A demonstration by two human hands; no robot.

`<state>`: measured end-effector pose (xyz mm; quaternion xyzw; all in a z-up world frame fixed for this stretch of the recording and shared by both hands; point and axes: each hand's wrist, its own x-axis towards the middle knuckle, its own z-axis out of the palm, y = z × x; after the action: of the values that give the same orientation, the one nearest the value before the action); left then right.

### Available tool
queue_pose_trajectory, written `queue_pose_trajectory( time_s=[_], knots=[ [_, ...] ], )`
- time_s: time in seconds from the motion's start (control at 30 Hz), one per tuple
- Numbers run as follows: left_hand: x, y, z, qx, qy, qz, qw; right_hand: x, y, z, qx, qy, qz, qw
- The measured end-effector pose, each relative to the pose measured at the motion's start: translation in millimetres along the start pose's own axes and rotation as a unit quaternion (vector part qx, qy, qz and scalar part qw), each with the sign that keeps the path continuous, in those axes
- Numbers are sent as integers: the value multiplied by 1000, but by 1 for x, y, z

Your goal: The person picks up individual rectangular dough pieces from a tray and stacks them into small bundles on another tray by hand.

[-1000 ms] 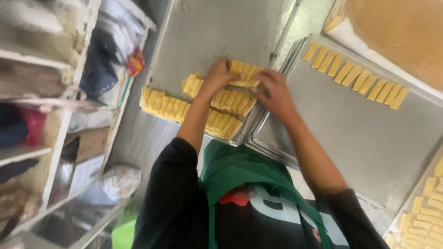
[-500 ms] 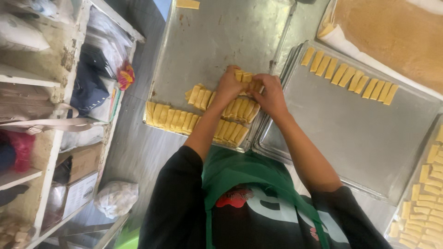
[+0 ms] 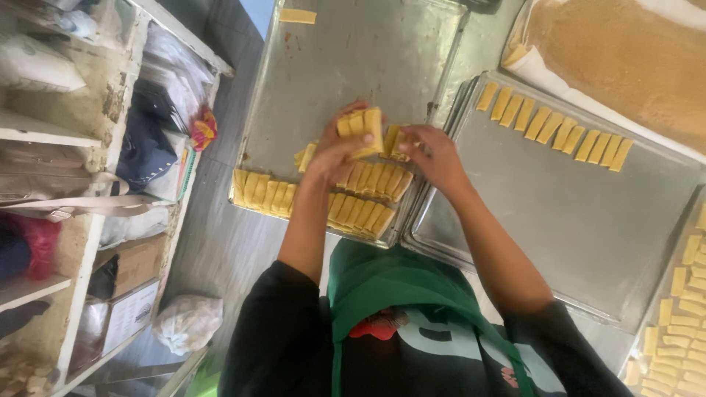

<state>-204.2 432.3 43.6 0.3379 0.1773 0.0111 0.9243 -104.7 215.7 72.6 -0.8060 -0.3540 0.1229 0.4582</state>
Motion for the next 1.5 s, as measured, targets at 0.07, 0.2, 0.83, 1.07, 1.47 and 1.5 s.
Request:
queue_pose_trajectory(
  time_s=[0.07,0.2,0.83,1.07,1.47,1.5],
  knots=[
    [1,-20,28,-50,-67,-24,996,-5,-9,-23,62,3,19,998],
    [22,-85,93,66,-57,10,996,-24,-3,-90,-23,3,-27,999],
    [168,-357,318,43,67,-9,997,-168,196,-394,-17,101,-9,995],
    [157,-380,332,58,63,-80,993,-149,264,-394,-198,24,19,980],
    [167,-394,358,75,47,-61,994,-168,258,-430,-91,24,-9,996],
    [163,-396,357,73,42,-63,994,-170,261,-427,-151,22,-9,988]
  ],
)
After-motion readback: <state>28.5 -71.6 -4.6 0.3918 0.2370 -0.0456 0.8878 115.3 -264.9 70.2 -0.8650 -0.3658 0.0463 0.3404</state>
